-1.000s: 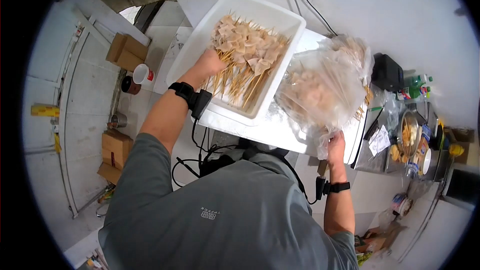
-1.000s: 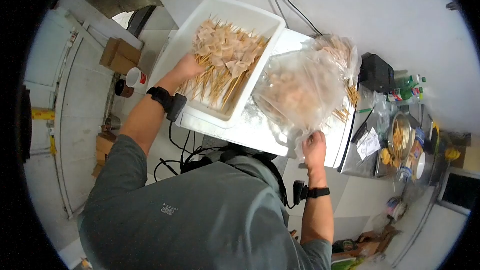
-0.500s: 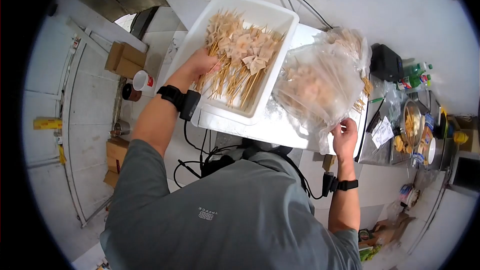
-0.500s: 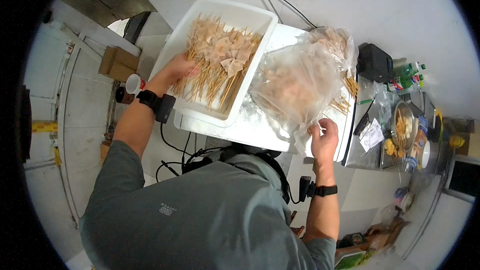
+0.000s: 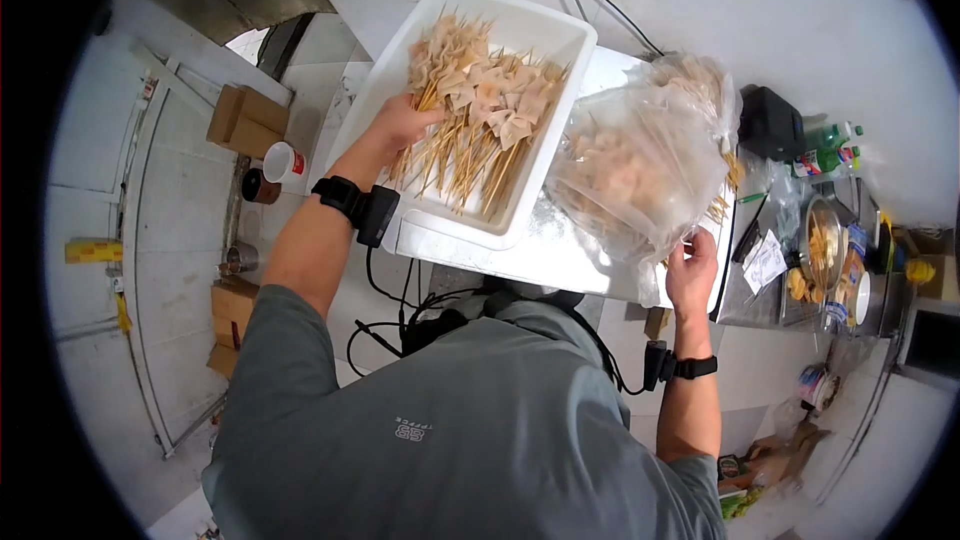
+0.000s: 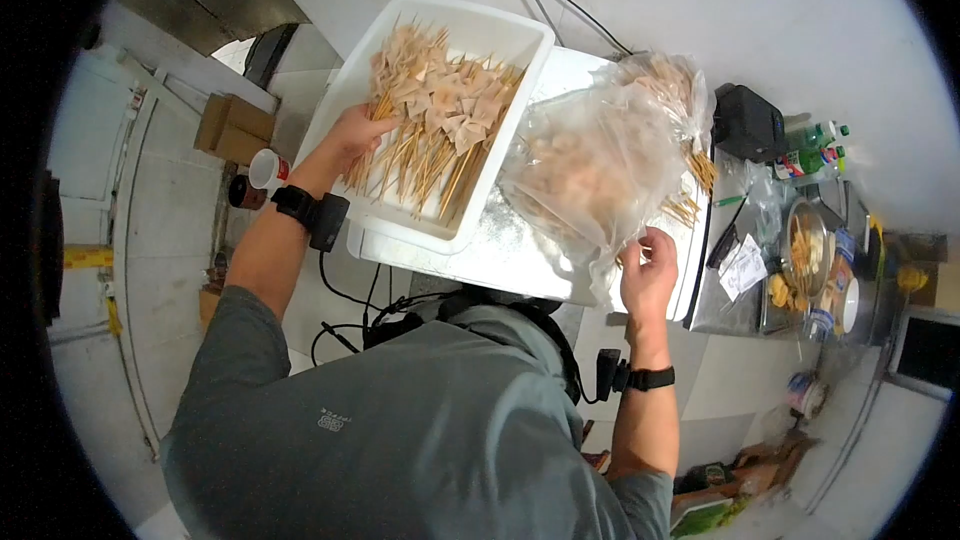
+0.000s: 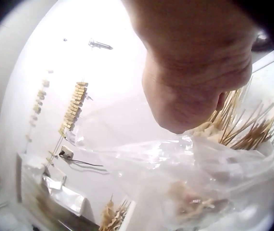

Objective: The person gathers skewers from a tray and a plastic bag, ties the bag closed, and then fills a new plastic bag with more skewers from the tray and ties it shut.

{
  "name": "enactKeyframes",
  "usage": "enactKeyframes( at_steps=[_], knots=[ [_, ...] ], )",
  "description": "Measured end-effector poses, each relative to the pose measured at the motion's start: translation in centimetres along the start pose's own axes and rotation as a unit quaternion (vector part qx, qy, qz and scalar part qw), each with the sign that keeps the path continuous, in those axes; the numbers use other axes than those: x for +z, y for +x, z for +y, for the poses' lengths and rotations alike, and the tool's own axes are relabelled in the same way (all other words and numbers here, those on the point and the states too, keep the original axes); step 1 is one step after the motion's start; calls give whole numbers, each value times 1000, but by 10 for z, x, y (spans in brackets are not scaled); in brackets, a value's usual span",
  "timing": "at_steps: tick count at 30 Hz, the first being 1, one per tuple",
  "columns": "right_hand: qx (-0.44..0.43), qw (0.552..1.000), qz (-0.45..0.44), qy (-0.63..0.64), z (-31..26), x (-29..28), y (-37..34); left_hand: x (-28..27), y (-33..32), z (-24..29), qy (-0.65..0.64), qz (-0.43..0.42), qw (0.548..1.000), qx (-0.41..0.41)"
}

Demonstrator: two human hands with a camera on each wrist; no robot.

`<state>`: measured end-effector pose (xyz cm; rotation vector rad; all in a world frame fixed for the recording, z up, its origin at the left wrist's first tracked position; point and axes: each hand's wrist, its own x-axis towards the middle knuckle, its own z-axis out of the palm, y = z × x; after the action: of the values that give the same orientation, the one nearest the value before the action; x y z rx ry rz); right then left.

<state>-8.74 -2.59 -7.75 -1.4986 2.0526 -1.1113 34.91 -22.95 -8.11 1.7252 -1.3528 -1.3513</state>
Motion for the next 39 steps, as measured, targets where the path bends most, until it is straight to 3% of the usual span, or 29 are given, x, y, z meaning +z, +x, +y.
enactKeyframes(
  at_steps=[5, 10, 14, 15, 17, 19, 22, 27, 29, 31, 33, 34, 35, 36, 37, 39],
  knots=[
    [12, 1000, -19, 18, 4, 3, 0, 4, 0, -7, 43, 49, 996, 52],
    [-1, 1000, -24, 19, 0, 7, 0, 5, 4, -21, -17, 34, 998, 56],
    [-6, 999, 37, 18, -16, 4, 1, 8, -29, 16, -39, 65, 997, 27],
    [-6, 999, 38, 19, -21, 3, 0, 4, -27, 10, -111, 34, 993, 16],
    [-78, 988, 121, 55, -33, 2, 2, 3, -25, 8, -182, 4, 983, 8],
    [-96, 983, 126, 96, -61, 2, 0, 8, -30, 10, -270, -24, 962, 25],
    [-215, 963, 88, 136, -101, 9, -4, 17, -41, 22, -357, -54, 932, 24],
    [-331, 924, 79, 176, -154, 25, -19, 17, -48, 20, -378, -88, 921, 39],
    [-389, 894, 27, 219, -172, 33, -24, 20, -58, 31, -391, -97, 914, 34],
    [-298, 917, -24, 263, -189, 54, -32, 28, -73, 49, -419, -67, 904, 59],
    [-119, 923, -121, 345, -194, 92, -32, 38, -76, 50, -399, -46, 910, 107],
    [-126, 922, -117, 347, -192, 114, -29, 44, -79, 53, -377, -24, 914, 151],
    [58, 872, -159, 458, -190, 137, -24, 50, -82, 59, -376, -25, 913, 160],
    [238, 778, -197, 547, -194, 151, -19, 58, -85, 67, -362, 6, 913, 186],
    [295, 730, -193, 585, -197, 161, -14, 64, -89, 74, -348, 38, 912, 214],
    [327, 646, -219, 654, -200, 173, -7, 73, -96, 85, -306, 68, 923, 224]
  ],
)
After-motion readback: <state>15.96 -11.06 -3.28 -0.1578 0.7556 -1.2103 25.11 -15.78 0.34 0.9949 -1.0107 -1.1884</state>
